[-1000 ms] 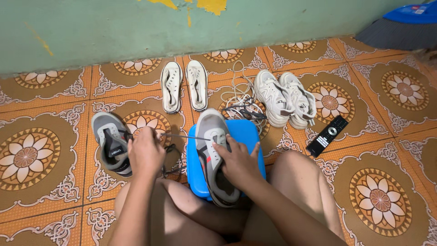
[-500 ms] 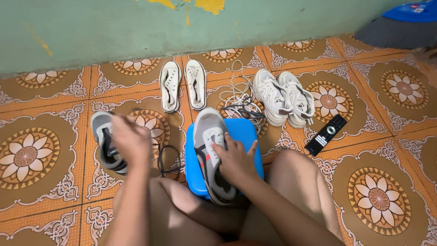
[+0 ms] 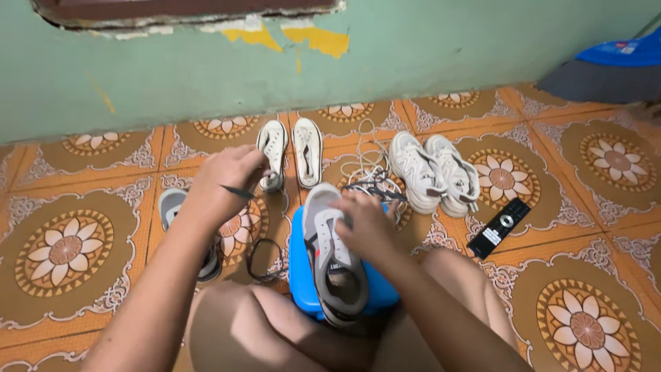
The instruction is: The person unlaces a gray sneaker, removes the laces, and sets the shoe aside. Then the person picks up a white sneaker, removes its laces, and begins re-lacing it by threading the laces through the eyelets and tying them.
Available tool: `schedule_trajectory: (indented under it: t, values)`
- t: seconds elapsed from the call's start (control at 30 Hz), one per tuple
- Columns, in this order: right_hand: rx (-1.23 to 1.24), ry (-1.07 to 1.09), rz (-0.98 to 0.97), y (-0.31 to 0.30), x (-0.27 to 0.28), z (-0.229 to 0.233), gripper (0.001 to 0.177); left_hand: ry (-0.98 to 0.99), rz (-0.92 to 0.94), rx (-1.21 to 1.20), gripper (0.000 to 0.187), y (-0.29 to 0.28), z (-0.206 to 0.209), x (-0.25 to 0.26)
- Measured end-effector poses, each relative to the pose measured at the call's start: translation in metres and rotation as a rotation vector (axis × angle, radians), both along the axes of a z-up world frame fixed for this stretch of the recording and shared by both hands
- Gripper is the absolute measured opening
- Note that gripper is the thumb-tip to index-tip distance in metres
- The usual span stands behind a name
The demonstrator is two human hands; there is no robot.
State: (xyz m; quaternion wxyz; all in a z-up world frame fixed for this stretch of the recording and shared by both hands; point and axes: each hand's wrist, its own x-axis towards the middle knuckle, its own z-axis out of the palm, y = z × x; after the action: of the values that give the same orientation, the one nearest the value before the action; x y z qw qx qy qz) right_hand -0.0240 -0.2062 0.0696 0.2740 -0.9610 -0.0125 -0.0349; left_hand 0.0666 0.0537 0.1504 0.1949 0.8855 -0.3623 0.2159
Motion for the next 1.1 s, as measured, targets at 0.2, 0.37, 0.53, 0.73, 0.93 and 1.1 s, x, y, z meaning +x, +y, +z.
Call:
schedule_trajectory:
  t: [0.2, 0.37, 0.53, 0.73, 0.93, 1.1]
  values:
    - [0.323, -0.403, 0.074, -0.004, 0.051, 0.055, 0.029, -0.251, -0.068, 0.113, 0.012, -0.035, 0.051, 0.019]
    - [0.154, -0.457, -0.037, -0.006, 0.088, 0.109, 0.025, -0.375, -0.212, 0.009, 0.009, -0.069, 0.095, 0.041]
    - [0.070, -0.457, -0.178, -0.034, 0.111, 0.152, 0.017, -0.459, -0.288, -0.060, 0.013, -0.109, 0.137, 0.058]
    - [0.178, -0.550, -0.339, -0.093, 0.118, 0.184, 0.019, -0.369, -0.365, -0.156, 0.011, -0.148, 0.162, 0.068]
    - [0.112, -0.540, -0.268, -0.111, 0.106, 0.187, 0.035, -0.301, -0.500, -0.207, 0.013, -0.182, 0.159, 0.067]
    - [0.079, -0.525, -0.354, -0.125, 0.105, 0.191, 0.017, -0.223, -0.561, -0.196, 0.011, -0.201, 0.154, 0.066]
